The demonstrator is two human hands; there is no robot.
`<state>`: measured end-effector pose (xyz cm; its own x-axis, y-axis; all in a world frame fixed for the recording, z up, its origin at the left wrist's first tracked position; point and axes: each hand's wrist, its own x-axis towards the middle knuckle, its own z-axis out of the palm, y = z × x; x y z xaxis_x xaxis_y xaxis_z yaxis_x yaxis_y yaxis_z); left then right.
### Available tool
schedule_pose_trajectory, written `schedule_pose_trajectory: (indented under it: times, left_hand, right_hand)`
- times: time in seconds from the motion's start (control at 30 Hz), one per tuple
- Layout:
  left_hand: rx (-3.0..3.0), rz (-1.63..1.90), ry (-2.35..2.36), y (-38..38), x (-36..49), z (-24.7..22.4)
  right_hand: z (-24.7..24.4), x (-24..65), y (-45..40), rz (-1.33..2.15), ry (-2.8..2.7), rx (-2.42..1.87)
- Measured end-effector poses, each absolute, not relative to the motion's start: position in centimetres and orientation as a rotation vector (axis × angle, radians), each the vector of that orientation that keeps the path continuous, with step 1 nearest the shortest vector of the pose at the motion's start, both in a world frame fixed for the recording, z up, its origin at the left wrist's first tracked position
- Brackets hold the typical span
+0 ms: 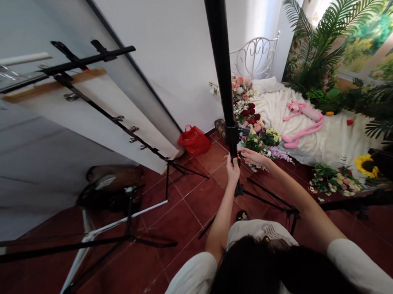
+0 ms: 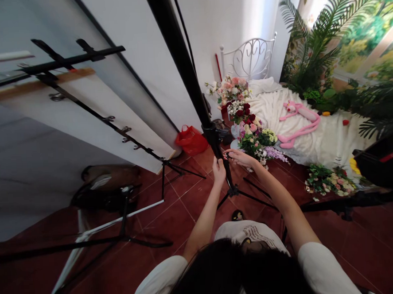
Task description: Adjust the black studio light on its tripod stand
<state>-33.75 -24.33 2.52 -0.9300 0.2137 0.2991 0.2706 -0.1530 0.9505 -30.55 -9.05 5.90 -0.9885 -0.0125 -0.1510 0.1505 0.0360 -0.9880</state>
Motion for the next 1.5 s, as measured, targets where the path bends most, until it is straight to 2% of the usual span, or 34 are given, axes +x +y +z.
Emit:
schedule_pose_trajectory:
  times: [0.1,0.47,0.77,0.93,1.07,1.2,1.33,1.5]
  left_hand:
    - [-0.576,-2.262,-2.021,-24.2,-33.8,2.3]
    - [-0.596,-2.262,-2.027,-24.3,-33.8,2.2]
    - [-0.578,-2.241,-2.045,-24.2,-33.9,2.1]
    - [-0.572,-2.260,-2.037,-24.1,-33.9,2.0]
    - [-0.565,-2.321,-2.038,-24.0,-33.8,1.5]
    - [-0.536,-2.230,-2.075,-24.4,-33.6,1.2]
    - [-0.590,-2.120,-2.041,-24.7,-33.5,1.0]
    - [-0.688,-2.215,-2.050,-24.4,-33.7,0.5]
  right_hand:
    - [5.9,-30.7,-8.7,-2.162,2.112,0.177]
    - [7.6,-30.5,-7.1,-2.045,2.138,0.050]
    - [7.5,-31.1,-10.2,-2.201,2.555,0.381]
    - [12.0,-30.8,-10.7,-2.492,2.438,0.129]
    - [17.8,-31.9,-14.0,-2.541,2.514,-0.158]
    - [21.1,-33.5,-17.1,-2.528,2.695,-0.038]
    - [19.3,-33.3,-18.0,-2.409,2.757,0.124]
    - [15.0,-31.8,-17.9,-2.345,2.663,0.235]
